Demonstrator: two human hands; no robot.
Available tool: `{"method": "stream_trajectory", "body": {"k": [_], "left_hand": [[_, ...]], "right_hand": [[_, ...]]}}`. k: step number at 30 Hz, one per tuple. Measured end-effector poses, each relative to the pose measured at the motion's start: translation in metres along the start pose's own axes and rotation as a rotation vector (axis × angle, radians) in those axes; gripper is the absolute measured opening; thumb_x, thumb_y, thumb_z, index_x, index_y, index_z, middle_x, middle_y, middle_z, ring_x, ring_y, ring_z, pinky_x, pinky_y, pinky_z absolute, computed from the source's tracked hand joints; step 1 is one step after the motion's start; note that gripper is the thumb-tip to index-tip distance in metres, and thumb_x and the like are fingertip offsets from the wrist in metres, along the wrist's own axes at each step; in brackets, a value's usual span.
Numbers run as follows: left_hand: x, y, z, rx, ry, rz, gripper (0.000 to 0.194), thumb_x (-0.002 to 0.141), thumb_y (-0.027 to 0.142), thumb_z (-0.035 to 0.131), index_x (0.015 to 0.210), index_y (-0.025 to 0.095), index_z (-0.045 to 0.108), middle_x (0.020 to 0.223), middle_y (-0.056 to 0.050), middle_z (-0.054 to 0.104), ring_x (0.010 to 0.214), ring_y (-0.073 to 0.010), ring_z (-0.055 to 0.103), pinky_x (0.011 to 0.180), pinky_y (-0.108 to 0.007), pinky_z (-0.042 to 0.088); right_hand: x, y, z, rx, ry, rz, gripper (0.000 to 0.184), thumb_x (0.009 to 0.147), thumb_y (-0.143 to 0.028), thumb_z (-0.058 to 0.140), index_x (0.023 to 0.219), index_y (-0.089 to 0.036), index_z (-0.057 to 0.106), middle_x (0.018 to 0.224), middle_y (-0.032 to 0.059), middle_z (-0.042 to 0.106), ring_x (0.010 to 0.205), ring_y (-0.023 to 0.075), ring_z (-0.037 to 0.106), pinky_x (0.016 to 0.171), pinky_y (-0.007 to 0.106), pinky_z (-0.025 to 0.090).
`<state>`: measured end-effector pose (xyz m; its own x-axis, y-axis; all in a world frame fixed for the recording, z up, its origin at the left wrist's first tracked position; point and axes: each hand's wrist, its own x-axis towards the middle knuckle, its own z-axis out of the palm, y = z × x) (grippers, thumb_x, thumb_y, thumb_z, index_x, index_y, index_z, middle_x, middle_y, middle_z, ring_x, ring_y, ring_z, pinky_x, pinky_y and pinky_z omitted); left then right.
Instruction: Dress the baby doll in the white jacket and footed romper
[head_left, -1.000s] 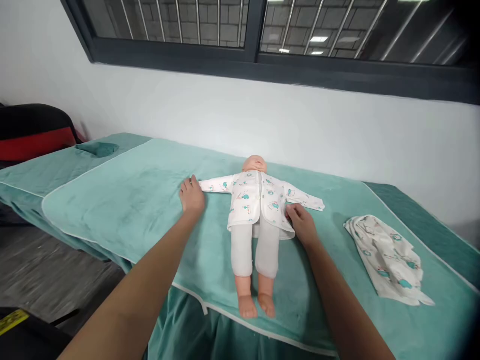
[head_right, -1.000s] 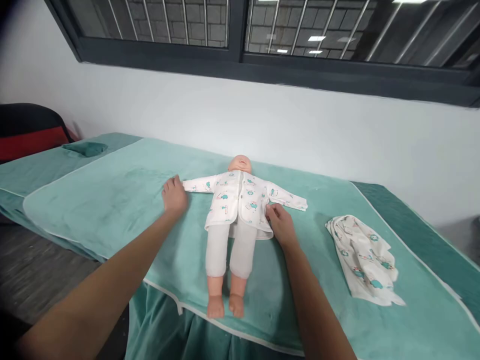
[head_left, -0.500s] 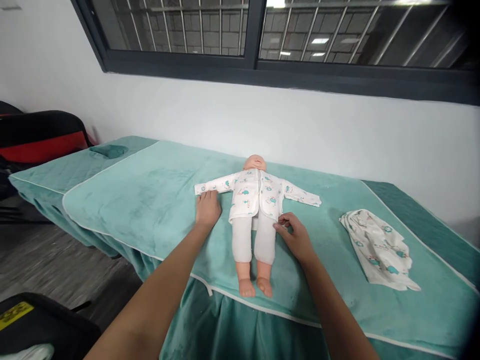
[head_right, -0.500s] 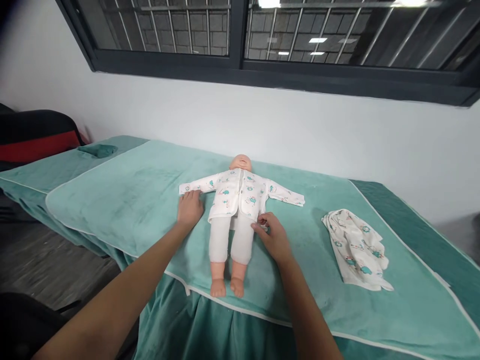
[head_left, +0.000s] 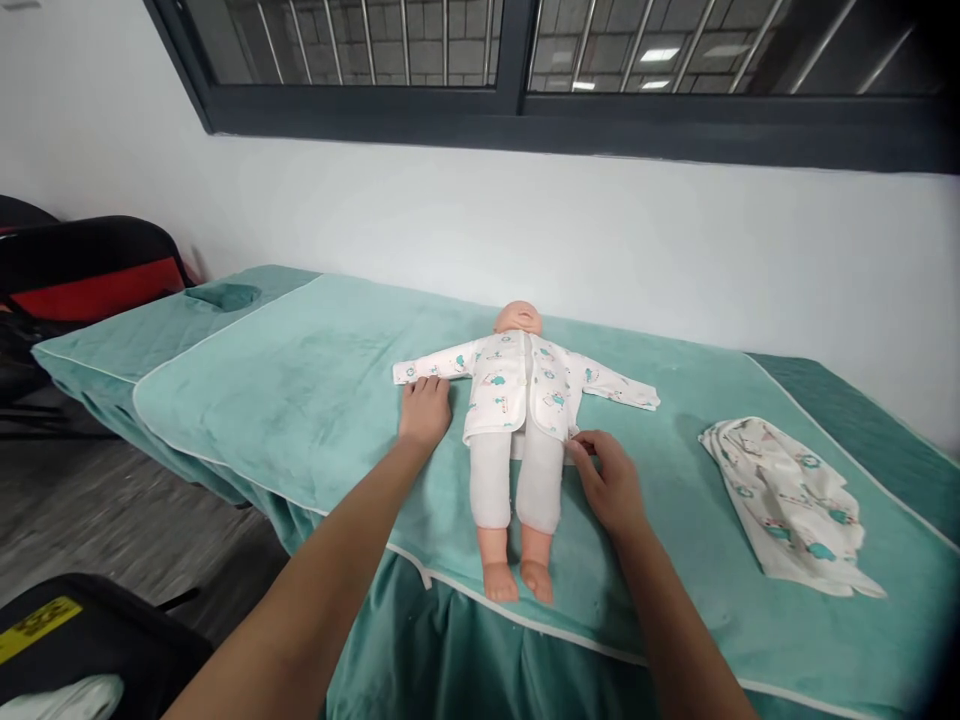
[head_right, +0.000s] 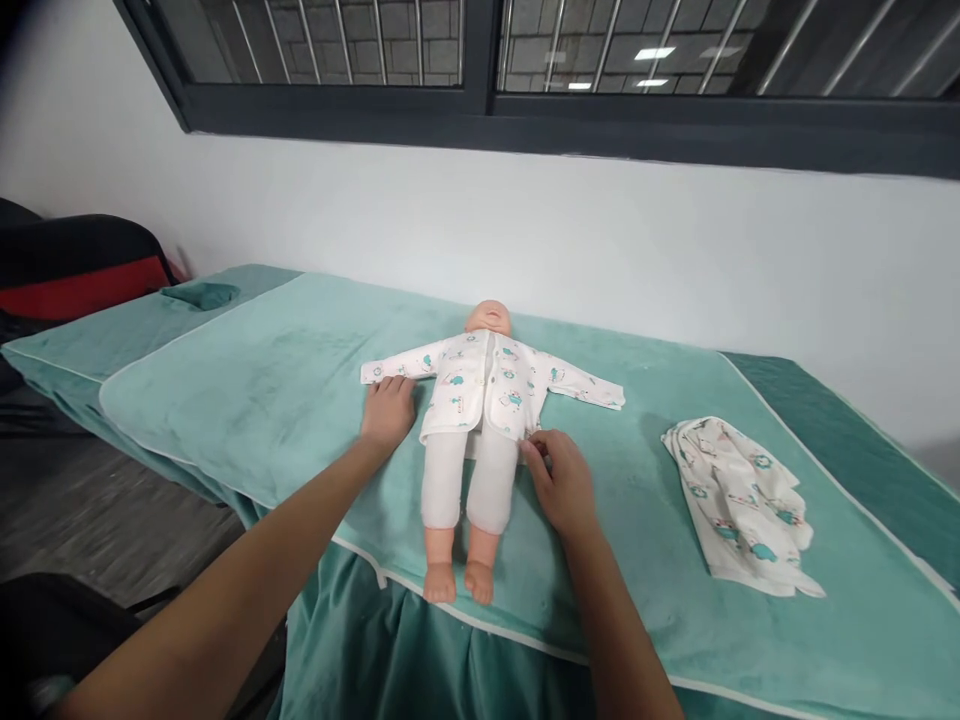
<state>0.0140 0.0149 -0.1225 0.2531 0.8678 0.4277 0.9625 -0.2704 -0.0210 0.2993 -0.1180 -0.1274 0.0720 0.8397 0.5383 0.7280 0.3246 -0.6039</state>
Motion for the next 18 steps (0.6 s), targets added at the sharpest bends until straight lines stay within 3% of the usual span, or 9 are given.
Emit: {"method": "stream_trajectory", "body": {"k": [3,9,14,18], "left_hand": [[0.000,-0.001,-0.001,0.021,0.002,0.021,0.027,0.092,0.012,0.039,0.108,0.014,0.062,0.112,-0.016,0.066,0.108,-0.0320,0.056,0.090,-0.046,0.039],[0.002,0.000,-0.006,0.038,-0.030,0.187,0.030,0.096,0.015,0.038,0.116,0.016,0.060,0.115,-0.014,0.066,0.110,-0.0293,0.056,0.094,-0.045,0.039],[0.005,0.000,-0.005,0.043,-0.058,0.235,0.028,0.096,0.015,0.038,0.109,0.017,0.062,0.109,-0.013,0.066,0.107,-0.0285,0.057,0.091,-0.042,0.041],[0.006,0.000,-0.001,0.053,-0.061,0.211,0.028,0.095,0.016,0.039,0.112,0.017,0.061,0.113,-0.015,0.065,0.109,-0.0293,0.057,0.093,-0.043,0.041]], "right_hand": [[-0.006,-0.005,-0.001,-0.008,0.043,-0.020,0.022,0.099,-0.039,0.051,0.091,-0.021,0.059,0.086,0.0027,0.061,0.083,0.0186,0.057,0.078,0.032,0.043],[-0.024,-0.012,0.006,-0.127,-0.016,0.089,0.017,0.098,-0.034,0.051,0.092,-0.022,0.061,0.080,0.0011,0.062,0.073,0.0176,0.056,0.067,0.030,0.038],[-0.027,-0.018,0.006,-0.317,-0.175,-0.049,0.011,0.095,-0.023,0.052,0.095,-0.024,0.063,0.090,0.0031,0.064,0.085,0.0201,0.059,0.074,0.031,0.036],[-0.018,-0.023,0.008,-0.469,-0.245,-0.072,0.012,0.093,-0.022,0.053,0.085,-0.024,0.060,0.086,0.0032,0.062,0.078,0.0185,0.057,0.067,0.030,0.031]]}}
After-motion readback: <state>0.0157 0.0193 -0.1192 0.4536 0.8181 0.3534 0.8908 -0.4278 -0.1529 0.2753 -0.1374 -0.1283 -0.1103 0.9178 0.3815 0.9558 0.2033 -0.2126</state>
